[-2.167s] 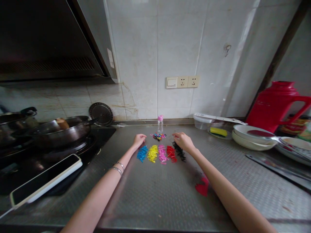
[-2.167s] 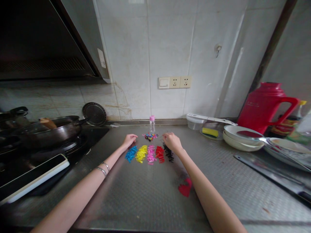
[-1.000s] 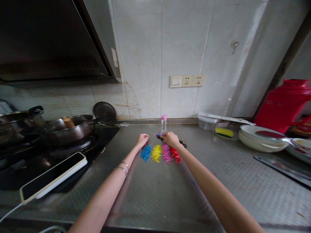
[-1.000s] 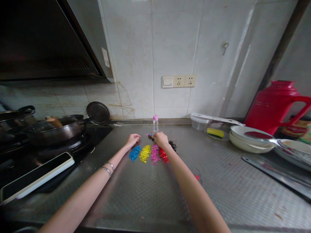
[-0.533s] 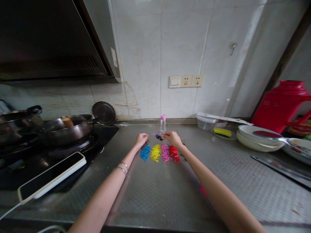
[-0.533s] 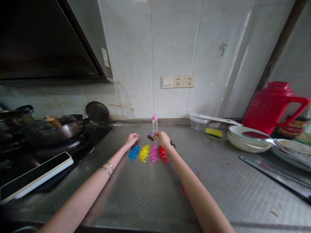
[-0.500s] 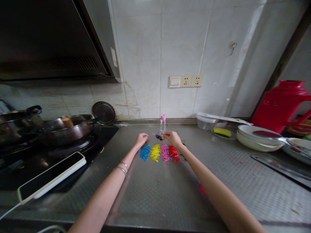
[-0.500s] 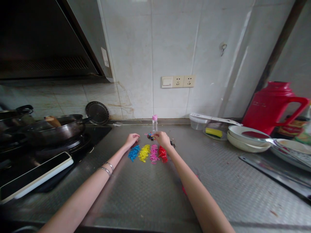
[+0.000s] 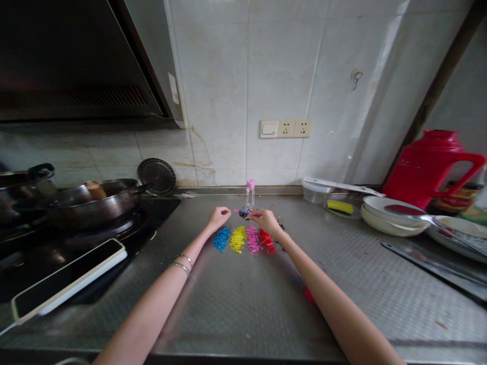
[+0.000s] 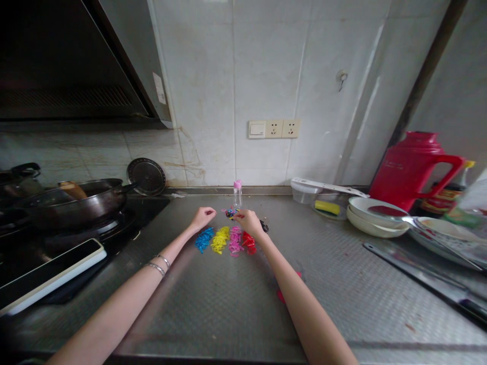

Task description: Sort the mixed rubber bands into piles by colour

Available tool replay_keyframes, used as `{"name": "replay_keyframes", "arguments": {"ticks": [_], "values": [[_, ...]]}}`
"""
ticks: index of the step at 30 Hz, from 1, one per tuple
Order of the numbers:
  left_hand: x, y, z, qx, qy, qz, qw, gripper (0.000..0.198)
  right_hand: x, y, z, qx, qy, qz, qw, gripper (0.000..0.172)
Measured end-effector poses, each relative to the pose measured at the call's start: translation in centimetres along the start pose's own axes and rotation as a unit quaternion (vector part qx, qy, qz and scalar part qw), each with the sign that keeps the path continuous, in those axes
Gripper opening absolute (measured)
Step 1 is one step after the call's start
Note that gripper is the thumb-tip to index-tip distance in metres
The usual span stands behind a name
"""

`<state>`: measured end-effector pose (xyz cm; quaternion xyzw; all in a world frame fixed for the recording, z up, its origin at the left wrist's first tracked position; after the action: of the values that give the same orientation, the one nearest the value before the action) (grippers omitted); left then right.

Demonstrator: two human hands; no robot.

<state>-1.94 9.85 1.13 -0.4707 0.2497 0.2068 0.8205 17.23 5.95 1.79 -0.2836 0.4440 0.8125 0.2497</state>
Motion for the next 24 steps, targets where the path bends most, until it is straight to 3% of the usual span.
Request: {"name": "replay_keyframes", "arguments": {"ticks": [2,7,9,14,24], "values": [[-0.1,-1.6,0.3,0.014,0.037,0.001,0.999,0.024,-0.1,0.3,-0.1,-0.005,-0.001,0.003,1.000,0.016],[1.5,-5.8,0.0,0.076,0.233,-0.010,0.969,0.039,-0.1,2.2,-0.1,-0.046,-0.003,0.020,0.999,0.019],[2.0,-6.6,-0.2,0.093,0.269,-0.004,0.959,0.039,-0.1,2.9,-0.2,-0.064,-0.003,0.026,0.998,0.020],[2.3,-6.6,-0.4,0.095,0.281,-0.005,0.955,0.027,0.0,3.6,-0.5,-0.075,-0.004,0.032,0.997,0.021],[1.7,-5.0,-0.1,0.043,0.254,0.012,0.966,0.024,-0.4,2.6,-0.5,-0.053,-0.015,0.029,0.998,0.018]]}}
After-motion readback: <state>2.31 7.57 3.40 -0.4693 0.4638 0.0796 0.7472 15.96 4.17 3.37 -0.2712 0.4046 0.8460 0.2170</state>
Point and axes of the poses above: each hand's wrist, its own z-axis towards the middle knuckle, its own x-axis out of the palm, y = z × x, the point moved 7 cm from there along z, towards the middle knuckle, and after that the axes turned 4 degrees about y, right-handed, at the moved point
